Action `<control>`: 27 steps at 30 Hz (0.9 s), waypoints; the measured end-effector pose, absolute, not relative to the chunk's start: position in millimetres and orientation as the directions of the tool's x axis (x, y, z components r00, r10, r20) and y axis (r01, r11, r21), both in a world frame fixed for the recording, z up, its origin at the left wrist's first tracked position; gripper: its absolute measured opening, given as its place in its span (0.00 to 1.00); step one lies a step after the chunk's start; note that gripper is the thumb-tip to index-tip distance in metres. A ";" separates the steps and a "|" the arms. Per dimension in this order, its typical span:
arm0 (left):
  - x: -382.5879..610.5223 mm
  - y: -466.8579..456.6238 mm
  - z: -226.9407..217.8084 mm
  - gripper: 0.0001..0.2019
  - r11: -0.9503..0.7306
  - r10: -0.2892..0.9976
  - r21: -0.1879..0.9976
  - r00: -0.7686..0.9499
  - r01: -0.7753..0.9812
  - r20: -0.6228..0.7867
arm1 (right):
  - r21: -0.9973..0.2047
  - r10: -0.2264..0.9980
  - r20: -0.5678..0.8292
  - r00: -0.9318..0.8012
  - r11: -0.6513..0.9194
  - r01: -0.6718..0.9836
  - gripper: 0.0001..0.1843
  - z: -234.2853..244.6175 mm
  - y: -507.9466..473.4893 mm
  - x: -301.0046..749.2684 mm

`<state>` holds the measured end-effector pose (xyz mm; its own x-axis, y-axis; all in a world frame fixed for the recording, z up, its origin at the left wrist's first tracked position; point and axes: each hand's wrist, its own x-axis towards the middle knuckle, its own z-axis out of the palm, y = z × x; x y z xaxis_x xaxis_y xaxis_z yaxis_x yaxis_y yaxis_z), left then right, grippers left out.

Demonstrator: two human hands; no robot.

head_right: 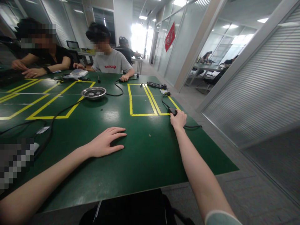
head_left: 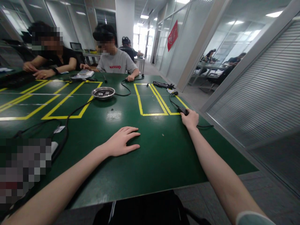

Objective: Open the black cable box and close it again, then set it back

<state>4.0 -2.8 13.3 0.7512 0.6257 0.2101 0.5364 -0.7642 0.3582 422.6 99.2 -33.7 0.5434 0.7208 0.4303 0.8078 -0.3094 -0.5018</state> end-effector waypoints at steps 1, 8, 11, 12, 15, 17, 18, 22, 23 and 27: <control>4.1 -2.8 13.3 0.25 -0.762 0.628 0.356 0.752 0.541 0.202 | -0.505 0.720 0.423 0.551 -0.317 0.803 0.27 -33.3 99.6 422.6; 5.3 -2.1 11.4 0.24 -0.762 0.631 0.346 0.747 0.547 0.209 | -0.521 0.755 0.370 0.541 -0.313 0.794 0.26 -26.7 108.6 422.2; 5.1 -2.7 11.2 0.24 -0.767 0.624 0.352 0.750 0.536 0.220 | -0.524 0.784 0.350 0.513 -0.290 0.801 0.25 -20.0 113.2 429.4; 4.8 -2.9 11.2 0.24 -0.769 0.622 0.353 0.750 0.533 0.224 | -0.525 0.794 0.340 0.504 -0.284 0.802 0.24 -17.3 114.2 432.5; 3.8 -3.3 11.0 0.24 -0.769 0.622 0.354 0.749 0.532 0.227 | -0.525 0.819 0.312 0.482 -0.274 0.806 0.23 -11.0 114.3 439.2; 2.9 -3.5 10.7 0.24 -0.764 0.627 0.358 0.747 0.536 0.219 | -0.518 0.818 0.315 0.481 -0.276 0.810 0.23 -9.5 111.6 439.0; 2.5 -3.6 10.6 0.24 -0.760 0.630 0.363 0.746 0.539 0.213 | -0.512 0.812 0.322 0.486 -0.283 0.811 0.24 -9.6 109.9 437.6; 1.8 -4.5 10.9 0.24 -0.749 0.639 0.383 0.742 0.540 0.203 | -0.466 0.748 0.387 0.539 -0.346 0.814 0.26 -12.3 105.4 433.7; 1.8 -4.7 11.2 0.24 -0.748 0.640 0.386 0.741 0.540 0.202 | -0.463 0.733 0.403 0.548 -0.354 0.813 0.26 -12.8 105.5 435.1; 2.1 -5.2 11.9 0.24 -0.742 0.645 0.389 0.739 0.546 0.192 | -0.558 0.716 0.376 0.588 -0.332 0.761 0.25 -14.3 108.1 448.9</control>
<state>2.1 -5.2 11.9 0.7394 0.6453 0.1921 0.5463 -0.7417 0.3891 448.9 108.1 -14.3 0.5880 0.7162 0.3759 0.7608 -0.3320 -0.5577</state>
